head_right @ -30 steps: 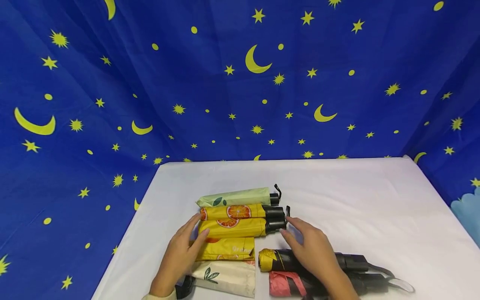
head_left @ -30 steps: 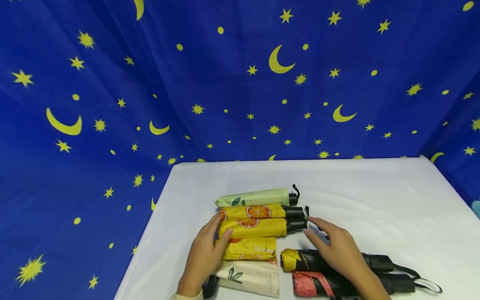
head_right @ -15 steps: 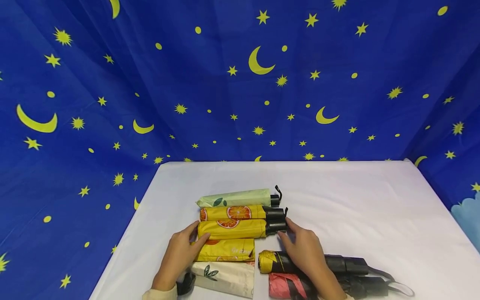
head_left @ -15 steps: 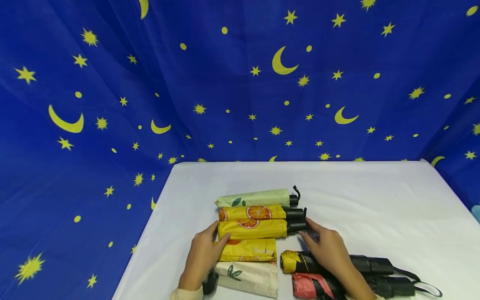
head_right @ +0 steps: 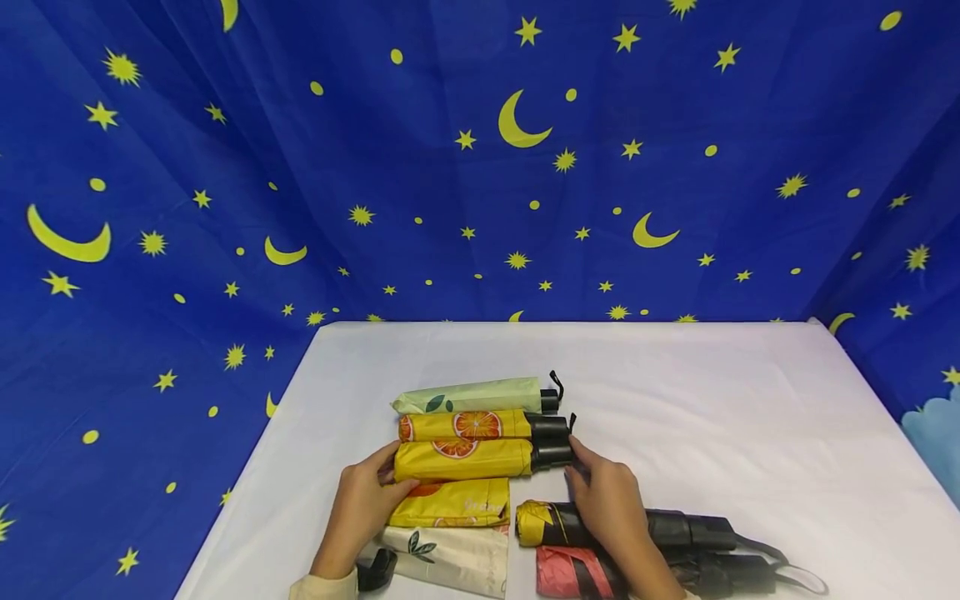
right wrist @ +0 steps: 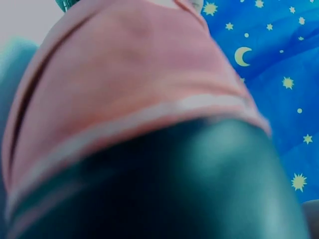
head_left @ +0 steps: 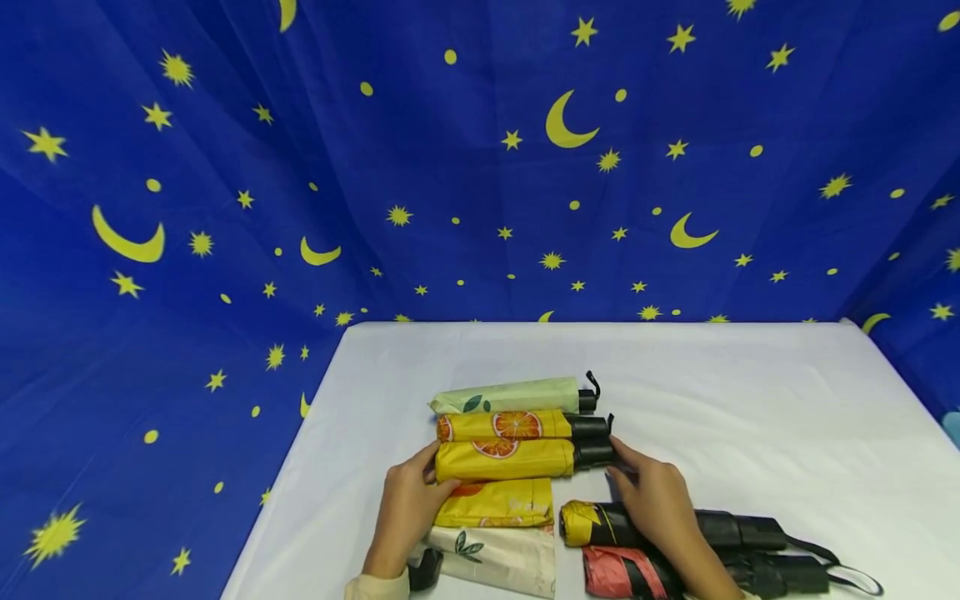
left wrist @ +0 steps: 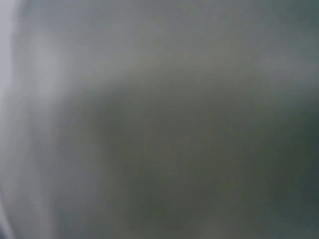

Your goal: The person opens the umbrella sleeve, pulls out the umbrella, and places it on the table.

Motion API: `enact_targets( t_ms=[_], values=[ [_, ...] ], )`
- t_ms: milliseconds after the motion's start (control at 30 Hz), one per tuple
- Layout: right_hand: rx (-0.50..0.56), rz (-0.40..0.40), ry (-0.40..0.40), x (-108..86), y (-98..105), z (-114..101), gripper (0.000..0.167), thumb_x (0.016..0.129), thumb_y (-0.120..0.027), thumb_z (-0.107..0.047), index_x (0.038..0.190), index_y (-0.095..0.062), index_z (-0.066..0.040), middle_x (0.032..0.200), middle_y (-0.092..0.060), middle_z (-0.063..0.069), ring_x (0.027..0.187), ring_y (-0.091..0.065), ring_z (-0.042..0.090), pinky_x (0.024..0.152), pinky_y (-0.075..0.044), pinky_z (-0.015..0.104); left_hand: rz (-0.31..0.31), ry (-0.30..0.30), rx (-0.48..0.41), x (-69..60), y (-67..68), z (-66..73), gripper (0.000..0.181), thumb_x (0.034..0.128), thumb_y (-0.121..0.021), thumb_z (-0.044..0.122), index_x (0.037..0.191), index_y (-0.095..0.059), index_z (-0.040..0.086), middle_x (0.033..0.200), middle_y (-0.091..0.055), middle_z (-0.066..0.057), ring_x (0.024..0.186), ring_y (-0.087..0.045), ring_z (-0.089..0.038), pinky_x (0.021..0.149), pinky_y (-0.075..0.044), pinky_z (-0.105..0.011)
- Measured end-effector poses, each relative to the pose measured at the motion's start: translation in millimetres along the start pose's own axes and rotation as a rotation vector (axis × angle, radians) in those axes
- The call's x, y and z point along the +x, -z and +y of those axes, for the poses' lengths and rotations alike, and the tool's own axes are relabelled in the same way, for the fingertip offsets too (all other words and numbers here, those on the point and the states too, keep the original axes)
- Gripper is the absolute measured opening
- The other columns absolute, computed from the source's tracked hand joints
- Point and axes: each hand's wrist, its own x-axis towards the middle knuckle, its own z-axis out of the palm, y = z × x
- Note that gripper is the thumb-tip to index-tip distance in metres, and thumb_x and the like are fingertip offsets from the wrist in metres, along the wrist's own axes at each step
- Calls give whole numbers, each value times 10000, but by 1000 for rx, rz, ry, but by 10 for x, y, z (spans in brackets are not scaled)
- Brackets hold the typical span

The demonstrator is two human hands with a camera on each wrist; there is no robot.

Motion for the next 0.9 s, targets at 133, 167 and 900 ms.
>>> enact_targets(
  t_ms=[133,167,900],
  values=[
    [-1,49,25,-11,-9,7,504,875,-811,-96,1358,-670,-64,1015,-760,184,590,-502,136,585,-415,342,15,-3,-25,-6,13,17,620,761,-919,117,1314,-672,-15,1209,-704,-210,1026,-724,-247,819,-601,-326],
    [6,65,35,-16,-10,11,507,866,-822,-96,1351,-677,-69,1007,-763,176,614,-563,151,588,-458,355,14,4,-31,-6,21,22,614,763,-918,121,1312,-675,-8,1211,-704,-207,1022,-725,-243,812,-601,-313],
    [867,-80,-1,-90,501,27,463,941,-746,-64,1371,-608,40,1242,-718,-39,1009,-735,169,803,-611,311,-145,32,-790,-67,391,53,619,877,-819,87,1422,-537,11,1307,-617,-212,1119,-688,-296,844,-604,-412]
  ],
)
